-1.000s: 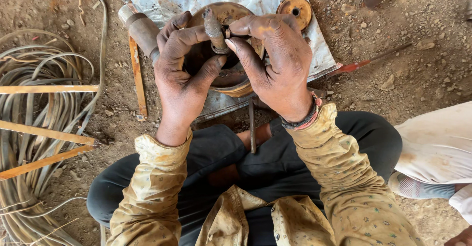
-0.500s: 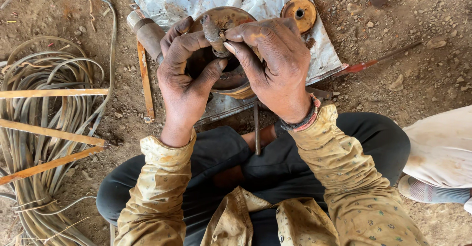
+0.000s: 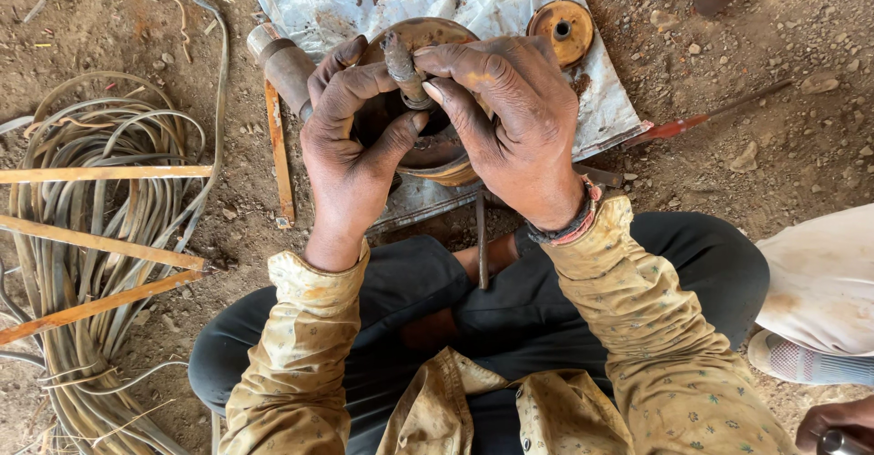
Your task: The person sits on the ground and works on a cylindrical mechanical part. They insert a small metal piece, use a hammer to tap it into place, apply oil, and then use a socket wrench to tighten a nut on the shaft.
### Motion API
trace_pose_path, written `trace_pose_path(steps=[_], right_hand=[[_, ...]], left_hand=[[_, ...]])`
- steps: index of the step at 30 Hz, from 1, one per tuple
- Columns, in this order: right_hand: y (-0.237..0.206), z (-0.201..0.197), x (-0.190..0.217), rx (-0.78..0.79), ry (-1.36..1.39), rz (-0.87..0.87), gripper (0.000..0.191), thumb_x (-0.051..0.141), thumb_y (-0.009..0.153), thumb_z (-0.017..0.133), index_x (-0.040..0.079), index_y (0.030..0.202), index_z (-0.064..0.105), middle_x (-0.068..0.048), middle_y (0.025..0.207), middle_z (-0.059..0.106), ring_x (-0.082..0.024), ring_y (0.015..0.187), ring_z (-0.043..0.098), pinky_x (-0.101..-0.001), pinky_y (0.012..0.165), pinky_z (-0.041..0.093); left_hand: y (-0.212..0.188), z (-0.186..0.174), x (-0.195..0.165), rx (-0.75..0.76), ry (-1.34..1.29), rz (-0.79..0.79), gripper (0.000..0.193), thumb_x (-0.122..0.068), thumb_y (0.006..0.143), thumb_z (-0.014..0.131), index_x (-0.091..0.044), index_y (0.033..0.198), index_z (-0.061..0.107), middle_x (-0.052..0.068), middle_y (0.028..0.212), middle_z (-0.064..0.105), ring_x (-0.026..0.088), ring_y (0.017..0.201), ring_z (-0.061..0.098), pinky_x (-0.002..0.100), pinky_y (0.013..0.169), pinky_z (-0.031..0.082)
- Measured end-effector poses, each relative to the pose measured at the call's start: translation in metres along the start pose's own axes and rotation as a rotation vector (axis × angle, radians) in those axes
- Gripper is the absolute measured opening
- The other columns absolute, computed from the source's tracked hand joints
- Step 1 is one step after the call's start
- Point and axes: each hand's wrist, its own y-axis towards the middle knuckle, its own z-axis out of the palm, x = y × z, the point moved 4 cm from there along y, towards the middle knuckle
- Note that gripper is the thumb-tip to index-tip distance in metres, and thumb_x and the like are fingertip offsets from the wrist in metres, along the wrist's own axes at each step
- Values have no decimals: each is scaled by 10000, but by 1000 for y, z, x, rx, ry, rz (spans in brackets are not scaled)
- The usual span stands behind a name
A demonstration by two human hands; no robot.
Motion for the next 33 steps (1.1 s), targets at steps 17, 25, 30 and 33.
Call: trace_pose_path(steps=[17,25,30,33], right_hand=[[-4,-3,0,-56,154,143,260,-31,1108,737,62,1312,606,-37,1087,709,-107,968,681,-268,856,540],[-5,2,3,-22,203,156,225,-27,1130,752,43,1282,601,-51,1089,700,-111,1005,684,-254,891,541],[-7,4,5,-19,223,159,227,-38,1126,751,29,1277,595,-56,1111,691,-115,1027,681,-253,921,551],[-9,4,6,-20,228,156,258,-56,1111,743,23,1308,596,-70,1131,682,-129,1029,673,-260,929,559]], left_hand=[[-5,-1,4,-103,-308,-321,593,-149,717,915,-156,1209,585,1,1046,583,201,1034,589,338,922,568],[-3,-8,-8,-50,173,67,437,-184,835,975,-89,1112,651,62,1229,598,256,1222,514,418,1075,474],[-2,-9,-11,-53,122,102,452,-164,833,979,-80,1120,639,65,1235,600,264,1257,515,431,1114,458],[-2,-10,-10,-45,99,84,416,-131,844,974,-83,1099,648,64,1219,622,255,1249,532,421,1106,472]])
